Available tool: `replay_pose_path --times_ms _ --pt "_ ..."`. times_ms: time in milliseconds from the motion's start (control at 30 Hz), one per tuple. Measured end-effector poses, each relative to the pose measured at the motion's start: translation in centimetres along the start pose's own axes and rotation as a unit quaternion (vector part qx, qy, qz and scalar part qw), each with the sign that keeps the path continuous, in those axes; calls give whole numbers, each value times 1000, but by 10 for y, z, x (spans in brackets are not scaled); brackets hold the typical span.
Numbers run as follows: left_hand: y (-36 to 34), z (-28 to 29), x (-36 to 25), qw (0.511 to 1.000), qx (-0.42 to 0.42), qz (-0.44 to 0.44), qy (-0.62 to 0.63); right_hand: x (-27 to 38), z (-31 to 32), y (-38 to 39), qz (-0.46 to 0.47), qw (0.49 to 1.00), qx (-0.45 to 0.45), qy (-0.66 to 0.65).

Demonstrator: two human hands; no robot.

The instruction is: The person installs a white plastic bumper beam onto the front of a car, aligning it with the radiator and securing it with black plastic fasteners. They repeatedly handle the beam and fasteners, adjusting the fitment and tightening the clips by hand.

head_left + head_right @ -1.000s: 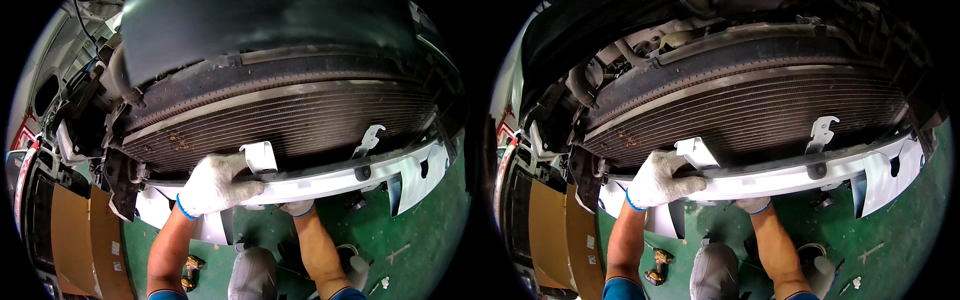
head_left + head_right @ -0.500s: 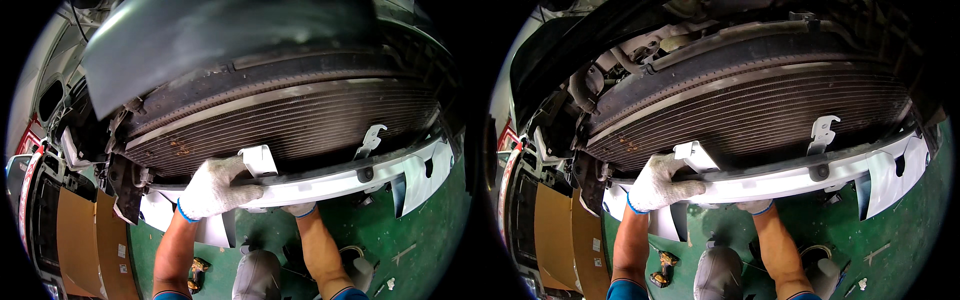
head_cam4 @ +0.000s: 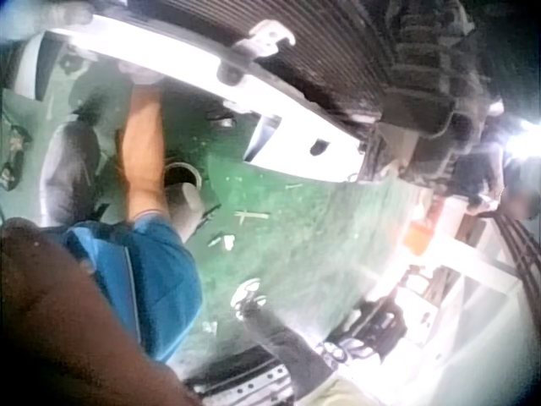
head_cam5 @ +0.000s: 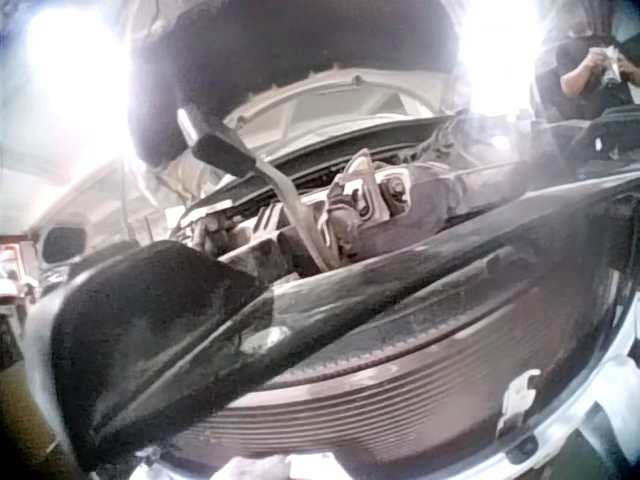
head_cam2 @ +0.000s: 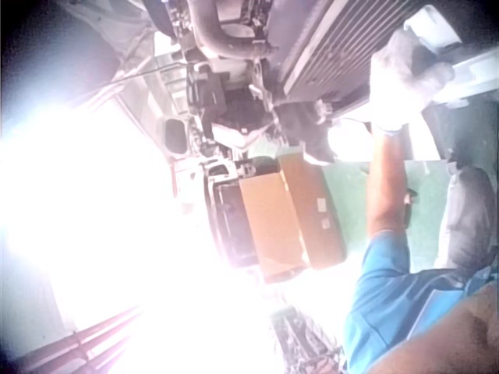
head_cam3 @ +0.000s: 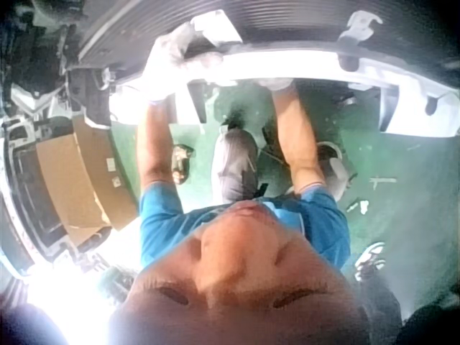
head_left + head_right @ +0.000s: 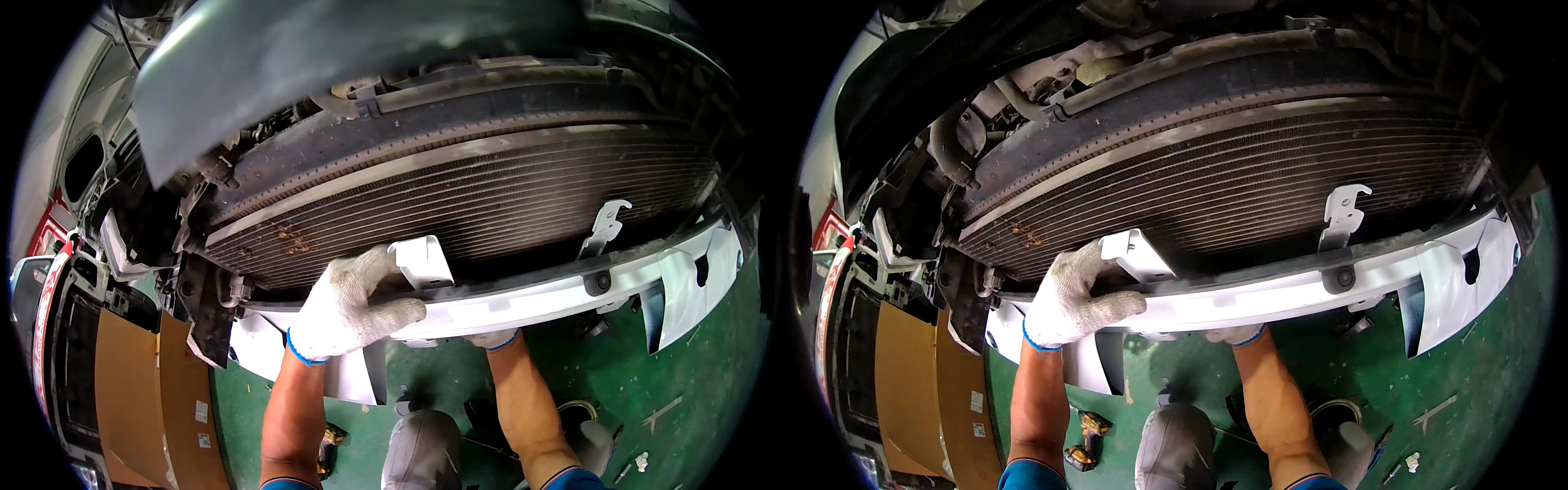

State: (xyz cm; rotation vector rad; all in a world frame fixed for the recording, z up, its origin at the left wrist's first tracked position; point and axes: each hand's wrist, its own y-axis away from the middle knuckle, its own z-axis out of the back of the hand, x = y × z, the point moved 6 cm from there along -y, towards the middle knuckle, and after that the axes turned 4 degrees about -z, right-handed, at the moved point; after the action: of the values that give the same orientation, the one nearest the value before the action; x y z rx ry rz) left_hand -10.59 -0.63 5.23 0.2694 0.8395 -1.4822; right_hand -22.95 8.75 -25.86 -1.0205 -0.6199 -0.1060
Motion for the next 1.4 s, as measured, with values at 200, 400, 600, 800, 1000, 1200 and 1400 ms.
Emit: replay_pose_path --times_ms 200,400,600,800,1000,1200,1400 --pt "4 3 11 1000 28 12 -2 81 34 -48 145 841 -230 467" --pt "2 2 11 1000 24 14 14 87 31 -53 95 879 -203 420" --pt "3 1 13 1000 9 6 10 93 33 -58 87 874 -212 428" --pt "1 1 7 999 19 13 -28 94 30 -57 61 899 -191 390" --pt "1 -1 9 1000 4 12 -22 90 34 -58 51 926 -190 322" --pt "-1 2 5 999 7 37 -17 87 28 -59 44 926 -201 317" --pt "-1 2 8 998 29 45 -28 85 27 -58 37 928 -212 304"
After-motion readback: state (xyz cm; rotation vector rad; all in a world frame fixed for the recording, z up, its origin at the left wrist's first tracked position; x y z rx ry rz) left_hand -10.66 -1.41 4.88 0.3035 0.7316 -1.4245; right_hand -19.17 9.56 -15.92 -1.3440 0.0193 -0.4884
